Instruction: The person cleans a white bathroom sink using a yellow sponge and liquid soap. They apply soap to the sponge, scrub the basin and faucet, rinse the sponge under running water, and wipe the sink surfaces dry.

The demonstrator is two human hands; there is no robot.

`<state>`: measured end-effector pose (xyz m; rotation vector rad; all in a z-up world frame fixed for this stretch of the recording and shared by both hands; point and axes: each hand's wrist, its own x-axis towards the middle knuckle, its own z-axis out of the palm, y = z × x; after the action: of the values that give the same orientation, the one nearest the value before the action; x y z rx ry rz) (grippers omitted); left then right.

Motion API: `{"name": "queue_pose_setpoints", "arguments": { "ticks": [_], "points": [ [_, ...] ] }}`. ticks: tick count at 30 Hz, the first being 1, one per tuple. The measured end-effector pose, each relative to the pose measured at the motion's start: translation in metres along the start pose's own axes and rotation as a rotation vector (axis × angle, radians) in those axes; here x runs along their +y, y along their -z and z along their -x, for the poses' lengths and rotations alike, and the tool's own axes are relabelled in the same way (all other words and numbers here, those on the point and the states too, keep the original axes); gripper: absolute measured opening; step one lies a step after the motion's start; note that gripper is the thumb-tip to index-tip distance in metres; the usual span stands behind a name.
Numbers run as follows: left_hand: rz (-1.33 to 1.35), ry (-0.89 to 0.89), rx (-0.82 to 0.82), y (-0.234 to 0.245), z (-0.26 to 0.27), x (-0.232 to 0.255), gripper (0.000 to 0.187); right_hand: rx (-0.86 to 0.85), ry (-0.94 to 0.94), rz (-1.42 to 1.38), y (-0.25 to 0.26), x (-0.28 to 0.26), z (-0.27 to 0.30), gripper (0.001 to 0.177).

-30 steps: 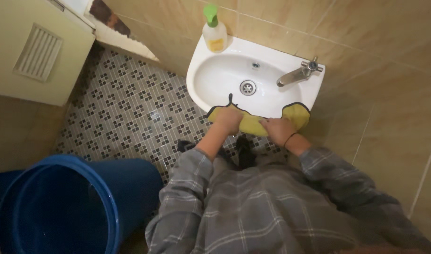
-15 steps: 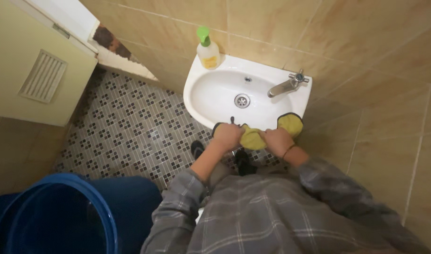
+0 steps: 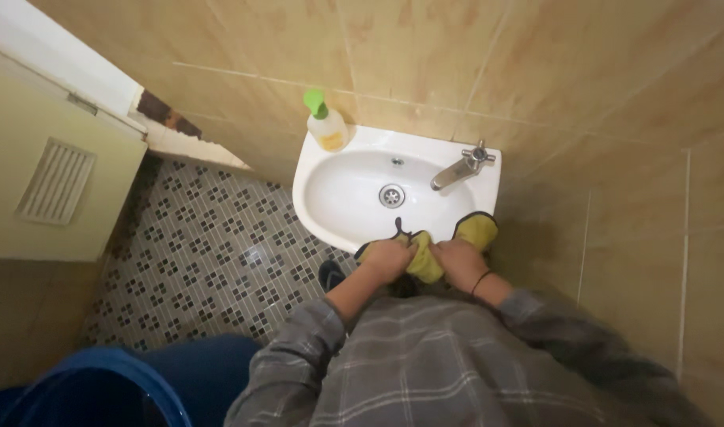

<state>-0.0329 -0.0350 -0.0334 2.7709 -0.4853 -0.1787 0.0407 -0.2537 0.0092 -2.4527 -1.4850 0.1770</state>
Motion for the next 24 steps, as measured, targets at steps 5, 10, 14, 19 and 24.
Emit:
{"name": "queue_pose_setpoints", "arguments": {
  "ticks": [5,10,14,19,24],
  "points": [
    [0.008,0.047,-0.070,0.020,0.003,0.007,0.019,0.000,-0.007,0.011,-0.038,0.010,-0.007,0.021],
    [0.032,0.002,0.124,0.007,0.006,0.006,0.015,-0.009,-0.027,-0.016,-0.049,0.011,-0.010,0.018],
    [0.037,0.048,0.123,-0.001,0.009,0.002,0.014,-0.042,-0.044,-0.012,-0.052,0.008,-0.016,0.017],
    [0.050,0.070,0.151,0.000,0.021,-0.008,0.010,-0.213,-0.123,-0.034,-0.052,-0.007,-0.032,0.016],
    [0.029,0.071,0.189,0.009,0.044,-0.043,0.015,-0.268,-0.168,-0.214,-0.046,-0.040,-0.065,0.045]
  ]
}}
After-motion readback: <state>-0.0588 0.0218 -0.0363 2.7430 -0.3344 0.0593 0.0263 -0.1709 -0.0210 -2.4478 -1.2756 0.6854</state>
